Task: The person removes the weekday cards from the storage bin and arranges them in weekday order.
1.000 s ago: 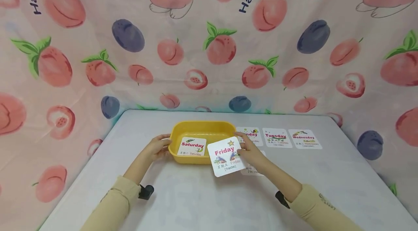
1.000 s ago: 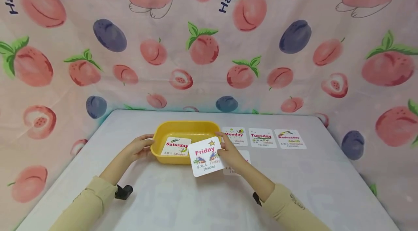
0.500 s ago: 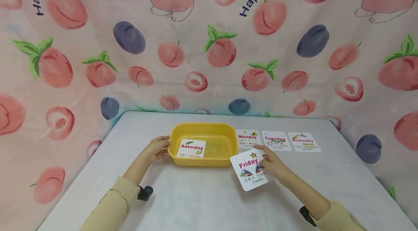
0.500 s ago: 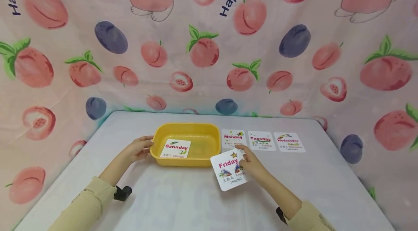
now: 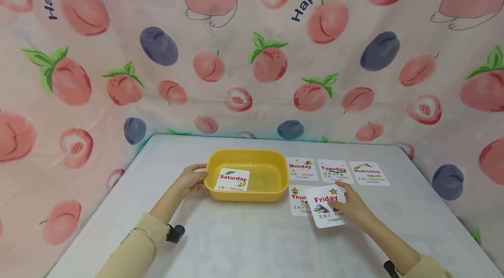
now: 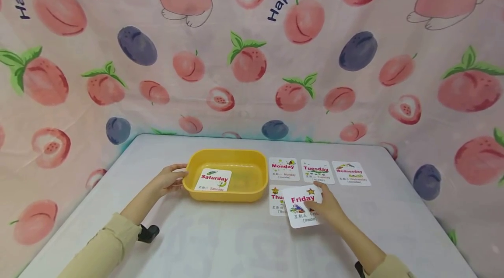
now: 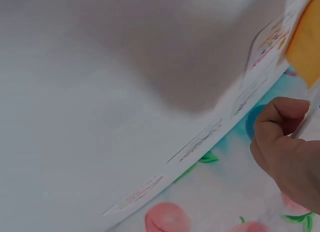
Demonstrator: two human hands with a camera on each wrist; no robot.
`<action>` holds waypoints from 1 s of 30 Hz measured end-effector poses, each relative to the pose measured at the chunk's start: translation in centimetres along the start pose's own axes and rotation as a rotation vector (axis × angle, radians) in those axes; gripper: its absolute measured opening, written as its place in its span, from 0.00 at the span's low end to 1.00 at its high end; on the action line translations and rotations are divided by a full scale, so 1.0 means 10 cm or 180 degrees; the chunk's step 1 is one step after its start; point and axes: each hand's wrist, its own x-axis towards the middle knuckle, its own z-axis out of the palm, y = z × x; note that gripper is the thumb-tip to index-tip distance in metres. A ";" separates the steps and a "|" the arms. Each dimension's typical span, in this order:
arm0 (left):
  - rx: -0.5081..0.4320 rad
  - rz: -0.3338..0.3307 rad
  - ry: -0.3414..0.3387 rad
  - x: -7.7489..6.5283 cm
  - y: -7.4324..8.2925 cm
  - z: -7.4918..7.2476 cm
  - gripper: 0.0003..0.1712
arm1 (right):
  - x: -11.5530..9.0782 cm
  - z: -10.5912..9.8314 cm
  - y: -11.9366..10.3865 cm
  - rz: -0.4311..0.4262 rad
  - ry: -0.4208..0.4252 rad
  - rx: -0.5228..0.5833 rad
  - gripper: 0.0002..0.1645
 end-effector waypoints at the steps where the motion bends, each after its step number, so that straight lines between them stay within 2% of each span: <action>1: 0.0012 -0.0006 0.0006 0.00 -0.01 0.00 0.28 | 0.02 -0.02 0.04 0.0003 0.0023 -0.0043 0.46; 7: 0.0082 -0.0004 0.0000 0.00 -0.01 0.00 0.27 | 0.11 -0.10 0.21 0.0050 0.0113 -0.0187 0.50; 17: 0.0048 0.0014 -0.0067 0.00 0.00 0.02 0.28 | 0.34 -0.24 0.47 0.0155 -0.0065 -0.0335 0.57; 30: 0.0039 -0.0006 -0.0055 0.00 0.00 0.02 0.28 | 0.44 -0.17 0.60 0.0239 -0.0009 -0.0389 0.57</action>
